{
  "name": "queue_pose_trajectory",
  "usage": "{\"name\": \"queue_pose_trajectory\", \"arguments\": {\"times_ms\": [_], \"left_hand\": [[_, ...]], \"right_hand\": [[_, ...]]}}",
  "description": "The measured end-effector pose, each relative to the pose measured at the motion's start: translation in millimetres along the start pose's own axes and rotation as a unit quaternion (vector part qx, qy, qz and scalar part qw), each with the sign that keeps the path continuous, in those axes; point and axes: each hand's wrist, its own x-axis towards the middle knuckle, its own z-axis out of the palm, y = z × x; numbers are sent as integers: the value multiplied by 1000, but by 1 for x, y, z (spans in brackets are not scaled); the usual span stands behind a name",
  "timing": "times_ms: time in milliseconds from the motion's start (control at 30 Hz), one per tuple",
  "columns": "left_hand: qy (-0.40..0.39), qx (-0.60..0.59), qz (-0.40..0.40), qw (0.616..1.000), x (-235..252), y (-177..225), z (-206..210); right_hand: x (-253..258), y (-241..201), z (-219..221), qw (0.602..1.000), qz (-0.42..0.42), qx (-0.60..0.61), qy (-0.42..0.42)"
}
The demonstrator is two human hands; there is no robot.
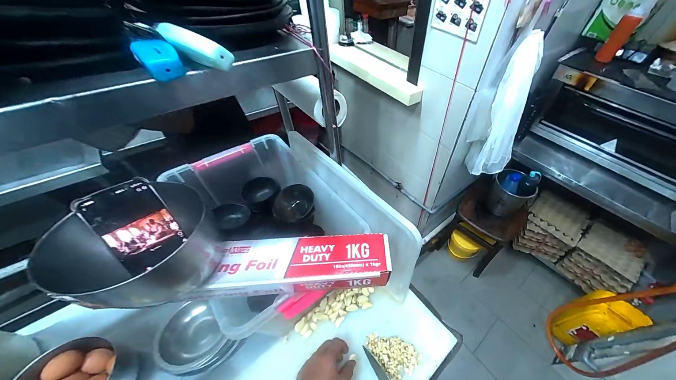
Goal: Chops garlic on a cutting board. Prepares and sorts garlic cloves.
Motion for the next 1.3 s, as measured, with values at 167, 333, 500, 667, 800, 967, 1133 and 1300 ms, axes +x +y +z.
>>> {"name": "queue_pose_trajectory", "arguments": {"times_ms": [167, 333, 500, 667, 800, 967, 1133, 1300], "left_hand": [[-8, 53, 1, 999, -1, 16, 5], [-19, 92, 14, 995, -2, 20, 2], [-83, 92, -19, 992, 7, 20, -14], [32, 71, -39, 996, 33, 11, -27], [38, 82, -33, 995, 43, 9, -20], [-1, 60, 13, 998, 22, 16, 0], [-5, 73, 19, 997, 7, 23, 11], [-78, 88, -13, 993, 7, 26, -8]], "right_hand": [[5, -16, -13, 998, -19, -60, -3], [25, -14, -4, 999, -27, -33, -29], [35, -8, -2, 999, -32, 8, -32], [24, -3, 1, 1000, -17, 16, -17], [22, -2, 4, 1000, -13, 25, -12], [13, -10, -3, 1000, -10, -17, -1], [17, -15, -3, 999, -10, -21, -30], [35, -14, 3, 999, -28, -3, -35]]}}
